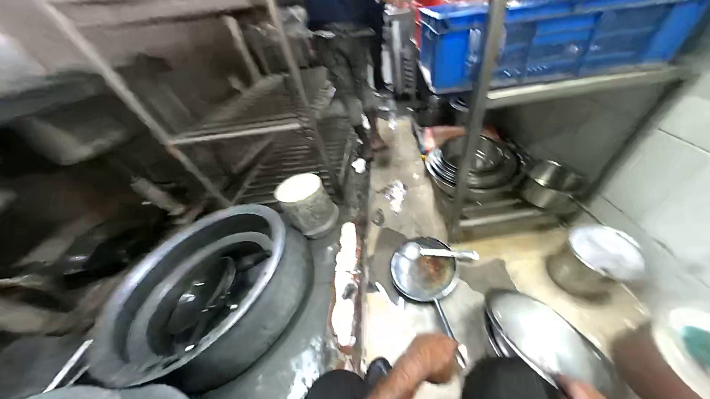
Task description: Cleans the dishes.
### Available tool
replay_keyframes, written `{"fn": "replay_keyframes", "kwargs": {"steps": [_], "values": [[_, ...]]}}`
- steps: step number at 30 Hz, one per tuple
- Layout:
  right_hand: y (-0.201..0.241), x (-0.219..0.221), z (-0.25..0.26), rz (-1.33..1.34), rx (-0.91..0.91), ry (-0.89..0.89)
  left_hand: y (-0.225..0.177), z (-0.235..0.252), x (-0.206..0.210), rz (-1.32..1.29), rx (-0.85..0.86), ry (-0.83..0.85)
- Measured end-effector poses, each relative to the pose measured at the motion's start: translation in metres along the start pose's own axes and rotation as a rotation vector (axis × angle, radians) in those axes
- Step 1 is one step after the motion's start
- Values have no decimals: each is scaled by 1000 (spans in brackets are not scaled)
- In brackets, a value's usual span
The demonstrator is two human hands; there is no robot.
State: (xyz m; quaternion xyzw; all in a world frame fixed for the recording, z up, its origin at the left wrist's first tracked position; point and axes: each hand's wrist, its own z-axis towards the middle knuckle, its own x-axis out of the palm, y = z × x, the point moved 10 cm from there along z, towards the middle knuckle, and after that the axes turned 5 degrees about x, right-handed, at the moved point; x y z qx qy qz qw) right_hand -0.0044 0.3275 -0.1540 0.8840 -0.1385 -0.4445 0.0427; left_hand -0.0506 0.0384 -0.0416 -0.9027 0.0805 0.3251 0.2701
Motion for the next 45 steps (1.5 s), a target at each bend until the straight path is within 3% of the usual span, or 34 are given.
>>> {"fn": "replay_keyframes", "kwargs": {"steps": [7,20,30,35,40,45], "values": [[-22,-64,4,173,133,-236,11,14,10,13,5,39],[-44,-175,-24,477,134,-647,6,27,8,35,5,110],[-137,-191,-78,894,285,-903,6,27,9,43,3,101],[-179,-170,-116,1173,433,-1031,9,27,12,36,8,95],[-166,-125,-146,1518,524,-1087,10,30,11,38,35,76],[-151,-75,-135,1819,537,-1058,11,32,12,45,41,72]]}}
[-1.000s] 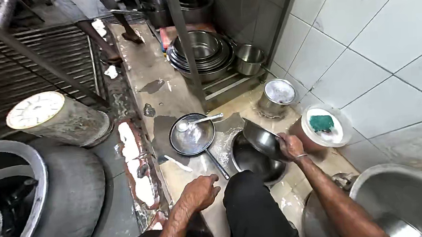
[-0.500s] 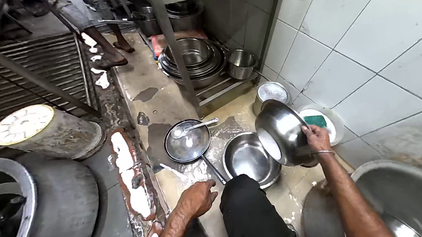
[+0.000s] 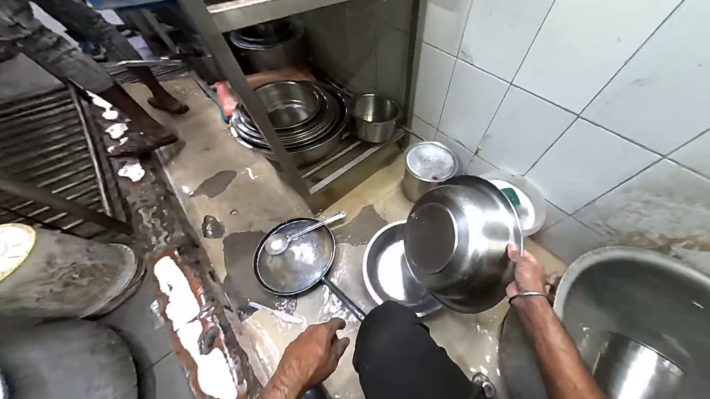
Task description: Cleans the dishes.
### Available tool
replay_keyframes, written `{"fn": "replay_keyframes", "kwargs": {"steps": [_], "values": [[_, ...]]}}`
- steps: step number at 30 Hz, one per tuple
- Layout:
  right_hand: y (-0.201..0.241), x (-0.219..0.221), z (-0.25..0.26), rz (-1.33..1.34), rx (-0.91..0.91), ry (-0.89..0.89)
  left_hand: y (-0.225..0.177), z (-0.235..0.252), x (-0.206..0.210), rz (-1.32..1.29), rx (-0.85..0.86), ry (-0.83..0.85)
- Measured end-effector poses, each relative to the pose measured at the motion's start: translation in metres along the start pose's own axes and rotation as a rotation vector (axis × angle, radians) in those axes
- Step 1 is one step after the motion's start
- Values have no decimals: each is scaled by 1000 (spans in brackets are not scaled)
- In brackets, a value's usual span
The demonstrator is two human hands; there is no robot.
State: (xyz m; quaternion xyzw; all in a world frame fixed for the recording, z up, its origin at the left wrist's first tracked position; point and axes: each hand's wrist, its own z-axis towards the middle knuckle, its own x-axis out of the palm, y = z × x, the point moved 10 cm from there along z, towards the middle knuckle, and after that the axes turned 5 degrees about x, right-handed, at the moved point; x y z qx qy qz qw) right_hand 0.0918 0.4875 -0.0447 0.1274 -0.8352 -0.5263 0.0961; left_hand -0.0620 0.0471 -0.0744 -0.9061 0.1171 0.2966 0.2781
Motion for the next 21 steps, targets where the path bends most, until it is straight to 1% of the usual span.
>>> {"fn": "replay_keyframes", "kwargs": {"steps": [2,4,7,9,12,15,17,18,19,21], "values": [[-12,10,-7,20,4,36,0,1,-2,-5,4,-11],[-18,26,-14,-7,-22,112,-1,0,-4,-12,-1,-17],[-18,54,-24,-90,-109,233,0,-3,-7,-32,-7,-37],[-10,72,-32,-186,-211,317,1,-5,-16,-54,0,-107],[17,109,-56,-462,-484,498,3,-12,-40,-94,12,-292],[40,161,-99,-721,-905,698,2,-26,-72,-124,57,-564],[46,196,-131,-820,-1185,819,2,-37,-92,-153,97,-766],[45,214,-147,-861,-1292,893,4,-43,-99,-167,108,-855],[41,232,-163,-898,-1375,975,7,-48,-105,-179,108,-926],[28,263,-193,-957,-1462,1143,15,-55,-112,-209,82,-997]]}}
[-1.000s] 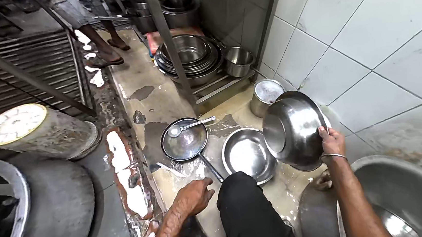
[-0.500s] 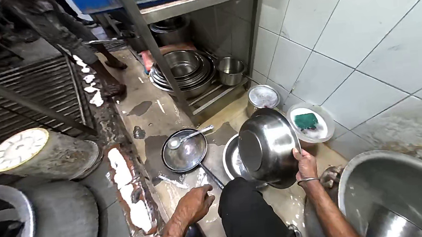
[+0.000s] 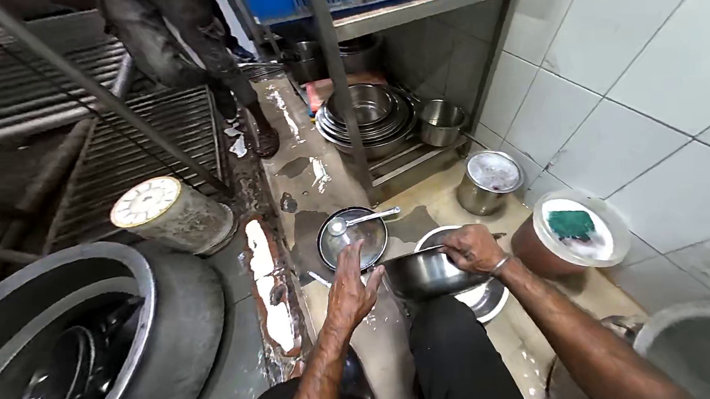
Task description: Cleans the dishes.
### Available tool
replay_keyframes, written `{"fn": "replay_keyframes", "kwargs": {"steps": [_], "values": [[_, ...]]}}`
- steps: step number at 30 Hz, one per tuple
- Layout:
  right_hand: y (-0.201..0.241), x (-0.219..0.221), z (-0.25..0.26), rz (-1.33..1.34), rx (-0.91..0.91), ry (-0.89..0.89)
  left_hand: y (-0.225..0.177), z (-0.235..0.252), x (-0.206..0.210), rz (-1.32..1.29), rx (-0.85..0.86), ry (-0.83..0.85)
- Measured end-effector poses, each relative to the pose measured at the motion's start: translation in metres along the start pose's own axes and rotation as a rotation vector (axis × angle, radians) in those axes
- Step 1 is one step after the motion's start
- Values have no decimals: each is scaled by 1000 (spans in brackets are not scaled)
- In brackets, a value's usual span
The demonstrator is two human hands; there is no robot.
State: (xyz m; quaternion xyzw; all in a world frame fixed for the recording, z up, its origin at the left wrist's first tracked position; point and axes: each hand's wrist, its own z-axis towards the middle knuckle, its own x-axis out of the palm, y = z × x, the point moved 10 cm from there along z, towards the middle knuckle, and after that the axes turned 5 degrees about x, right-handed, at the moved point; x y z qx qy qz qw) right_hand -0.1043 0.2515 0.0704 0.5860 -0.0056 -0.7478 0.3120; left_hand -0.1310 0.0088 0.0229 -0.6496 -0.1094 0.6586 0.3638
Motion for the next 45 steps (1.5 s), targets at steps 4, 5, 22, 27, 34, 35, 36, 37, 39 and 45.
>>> {"fn": "replay_keyframes", "kwargs": {"steps": [4,5,22,27,34,35,36,37,39,45], "values": [[43,35,40,11,-132,175,10,1,-1,-10,-70,94],[47,42,47,24,-138,184,11,1,-3,-11,-69,103],[-94,-92,-163,822,990,-955,20,-6,-44,-152,-77,-141],[-70,-175,-277,816,1079,-1286,3,-12,-18,-124,20,-3],[-4,-288,-419,541,1046,-1600,-11,-33,25,-11,184,336],[5,-298,-436,508,1030,-1648,-13,-38,29,-7,186,387],[13,-304,-453,479,1020,-1687,-15,-42,32,-9,182,428],[20,-308,-469,453,1021,-1720,-15,-47,34,-4,176,462],[29,-311,-497,398,1060,-1766,-14,-54,39,8,173,521],[13,-260,-567,236,1368,-1790,-2,-65,57,65,105,672]]}}
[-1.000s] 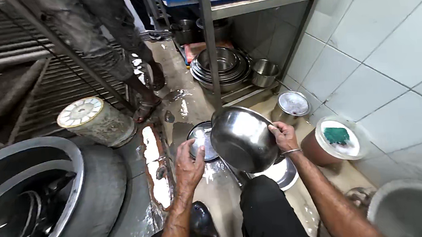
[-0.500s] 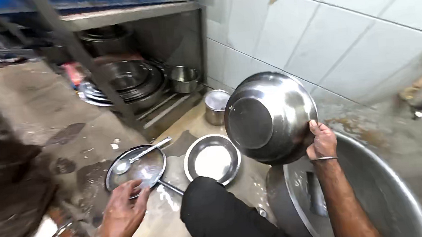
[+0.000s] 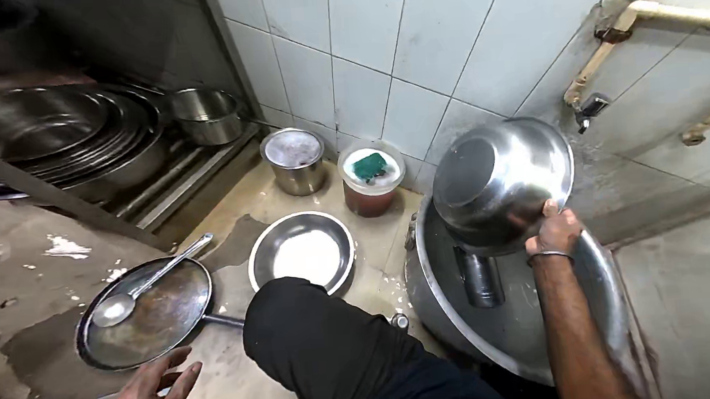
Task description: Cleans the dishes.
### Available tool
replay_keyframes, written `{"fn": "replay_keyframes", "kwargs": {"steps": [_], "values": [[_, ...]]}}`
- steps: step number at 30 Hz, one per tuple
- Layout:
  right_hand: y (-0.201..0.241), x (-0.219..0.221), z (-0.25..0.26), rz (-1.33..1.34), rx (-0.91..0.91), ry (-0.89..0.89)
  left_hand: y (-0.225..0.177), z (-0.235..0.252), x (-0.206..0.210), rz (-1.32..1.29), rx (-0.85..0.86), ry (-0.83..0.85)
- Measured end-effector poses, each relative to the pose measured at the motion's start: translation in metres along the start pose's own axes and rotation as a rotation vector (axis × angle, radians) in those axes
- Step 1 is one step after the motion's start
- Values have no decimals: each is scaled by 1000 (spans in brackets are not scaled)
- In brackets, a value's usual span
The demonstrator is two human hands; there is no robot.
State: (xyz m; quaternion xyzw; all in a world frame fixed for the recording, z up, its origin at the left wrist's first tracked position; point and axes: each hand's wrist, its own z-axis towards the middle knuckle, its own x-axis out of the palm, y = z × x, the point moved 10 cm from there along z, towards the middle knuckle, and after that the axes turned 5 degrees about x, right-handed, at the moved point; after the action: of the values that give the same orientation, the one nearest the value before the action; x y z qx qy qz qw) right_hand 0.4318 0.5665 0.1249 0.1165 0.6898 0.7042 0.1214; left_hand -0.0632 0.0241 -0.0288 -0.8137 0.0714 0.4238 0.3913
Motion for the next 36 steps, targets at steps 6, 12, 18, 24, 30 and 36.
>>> {"fn": "replay_keyframes", "kwargs": {"steps": [6,12,18,24,30,36], "values": [[-87,0,11,-340,116,-31,13,-4,20,-54,-154,23],[-131,51,-5,-802,-56,289,28,-4,31,-33,-215,66],[-263,82,-52,-1420,-11,812,30,-1,44,20,-232,160],[-351,39,-59,-1828,-2,952,36,-6,54,26,-253,187],[-361,23,-79,-1835,112,1147,35,-5,61,34,-258,213],[-304,22,-111,-1716,50,1306,39,2,62,29,-136,164]]}}
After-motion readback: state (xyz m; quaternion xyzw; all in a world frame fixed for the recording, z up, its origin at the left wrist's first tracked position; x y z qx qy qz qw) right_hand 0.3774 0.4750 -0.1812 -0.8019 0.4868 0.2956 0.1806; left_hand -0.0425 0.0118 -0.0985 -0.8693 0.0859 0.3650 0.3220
